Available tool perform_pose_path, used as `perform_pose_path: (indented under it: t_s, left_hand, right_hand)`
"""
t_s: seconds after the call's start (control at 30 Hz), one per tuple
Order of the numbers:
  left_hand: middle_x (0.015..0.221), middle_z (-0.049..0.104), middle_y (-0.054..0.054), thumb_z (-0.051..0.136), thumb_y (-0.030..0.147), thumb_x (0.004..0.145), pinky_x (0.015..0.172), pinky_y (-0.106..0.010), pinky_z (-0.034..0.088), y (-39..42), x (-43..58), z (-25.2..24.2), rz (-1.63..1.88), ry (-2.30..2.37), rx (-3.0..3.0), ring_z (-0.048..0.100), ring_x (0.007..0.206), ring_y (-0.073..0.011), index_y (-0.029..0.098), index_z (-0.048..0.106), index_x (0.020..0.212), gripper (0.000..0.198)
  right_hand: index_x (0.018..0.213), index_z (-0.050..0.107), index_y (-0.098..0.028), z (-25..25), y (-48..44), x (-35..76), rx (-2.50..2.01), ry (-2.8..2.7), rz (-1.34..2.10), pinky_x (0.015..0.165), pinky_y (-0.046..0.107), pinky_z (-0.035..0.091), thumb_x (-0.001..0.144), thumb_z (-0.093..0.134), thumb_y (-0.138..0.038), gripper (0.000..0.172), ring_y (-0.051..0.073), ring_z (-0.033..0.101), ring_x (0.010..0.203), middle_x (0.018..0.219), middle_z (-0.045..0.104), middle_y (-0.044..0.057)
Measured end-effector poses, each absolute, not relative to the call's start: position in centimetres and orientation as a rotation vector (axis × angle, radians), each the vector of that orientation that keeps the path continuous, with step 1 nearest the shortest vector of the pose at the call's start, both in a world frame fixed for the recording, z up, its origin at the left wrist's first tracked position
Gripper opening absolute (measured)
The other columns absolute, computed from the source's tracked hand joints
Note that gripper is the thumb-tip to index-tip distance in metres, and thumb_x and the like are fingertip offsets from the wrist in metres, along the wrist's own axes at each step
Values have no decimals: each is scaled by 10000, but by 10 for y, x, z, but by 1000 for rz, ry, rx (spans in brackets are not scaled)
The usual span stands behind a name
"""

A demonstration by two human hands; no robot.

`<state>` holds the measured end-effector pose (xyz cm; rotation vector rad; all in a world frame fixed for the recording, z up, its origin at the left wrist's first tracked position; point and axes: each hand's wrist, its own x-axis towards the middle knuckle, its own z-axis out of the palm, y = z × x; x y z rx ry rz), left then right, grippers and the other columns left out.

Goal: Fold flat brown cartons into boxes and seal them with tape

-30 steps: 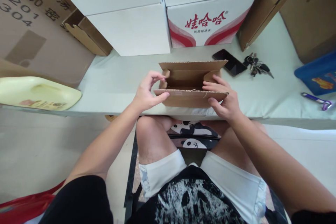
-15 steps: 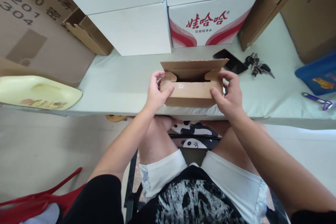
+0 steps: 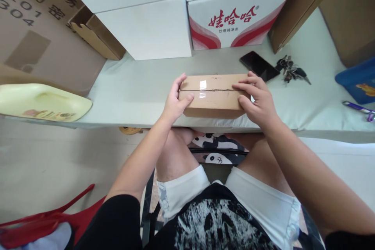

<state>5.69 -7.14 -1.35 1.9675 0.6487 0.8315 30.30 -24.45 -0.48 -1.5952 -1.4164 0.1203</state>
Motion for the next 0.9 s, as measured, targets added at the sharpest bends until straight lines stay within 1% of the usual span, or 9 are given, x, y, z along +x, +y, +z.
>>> perform_pose_path:
  t_s: [0.1, 0.2, 0.27, 0.37, 0.5, 0.67, 0.77, 0.83, 0.9]
  left_hand:
    - [1639, 455, -199, 646, 784, 851, 1276, -546, 338, -73, 56, -5, 791, 689, 2011, 433, 1541, -354, 231, 628, 1262, 689]
    - [1618, 472, -205, 630, 816, 836, 1269, -560, 340, -72, 56, -2, 772, 706, 2033, 430, 1537, -365, 221, 662, 1211, 704]
    - [1617, 469, -205, 623, 820, 836, 1266, -557, 343, -72, 56, -2, 768, 704, 2035, 429, 1537, -363, 221, 662, 1215, 711]
    - [1622, 462, -211, 623, 809, 845, 1264, -555, 342, -71, 56, -4, 771, 693, 2032, 432, 1534, -361, 215, 662, 1223, 705]
    - [1628, 455, -206, 621, 825, 828, 1260, -576, 335, -66, 53, -6, 758, 661, 2048, 410, 1543, -381, 230, 659, 1242, 726]
    - [1622, 450, -199, 644, 870, 754, 1242, -564, 363, -56, 41, -2, 645, 485, 2101, 386, 1552, -395, 266, 641, 1272, 795]
    - [1515, 554, -171, 722, 853, 679, 1211, -539, 406, -62, 38, 4, 621, 394, 2040, 490, 1471, -381, 281, 646, 1225, 794]
    - [1433, 618, -140, 757, 834, 633, 1116, -502, 497, -72, 39, 9, 587, 450, 1890, 604, 1333, -356, 284, 648, 1178, 783]
    - [1293, 690, -117, 739, 793, 670, 951, -449, 578, -82, 42, 13, 541, 589, 1680, 695, 1132, -311, 271, 641, 1141, 710]
  right_hand:
    - [1197, 733, -300, -14, -248, 306, -1587, -1443, 165, 1276, 680, 293, 900, 637, -487, 364, 406, 423, 1524, 1466, 593, 105]
    - [1256, 674, -291, -23, -251, 313, -1577, -1487, 237, 1268, 709, 249, 804, 703, -707, 615, 449, 247, 1604, 1712, 319, 106]
    - [1262, 645, -271, -28, -251, 317, -1560, -1524, 268, 1265, 729, 212, 696, 759, -796, 781, 474, 139, 1627, 1758, 199, 119]
    - [1257, 626, -261, -33, -248, 320, -1544, -1540, 283, 1282, 695, 197, 650, 802, -801, 831, 457, 105, 1637, 1765, 153, 141]
    - [1258, 627, -263, -34, -245, 319, -1501, -1505, 296, 1254, 672, 293, 649, 827, -761, 812, 444, 321, 1572, 1641, 365, 187]
    - [1158, 713, -278, -16, -252, 313, -1537, -1304, 418, 1133, 611, 474, 560, 893, -707, 758, 421, 570, 1359, 1410, 598, 131]
    - [1120, 727, -313, -1, -259, 311, -1515, -1072, 743, 890, 522, 603, 595, 884, -659, 648, 358, 712, 1075, 1179, 734, 67]
    - [1088, 722, -298, 5, -261, 310, -1468, -890, 1012, 696, 438, 607, 636, 864, -627, 578, 312, 736, 890, 1050, 770, 54]
    - [1046, 718, -269, 4, -260, 308, -1441, -763, 1195, 580, 387, 573, 697, 822, -621, 506, 287, 734, 804, 984, 779, 62]
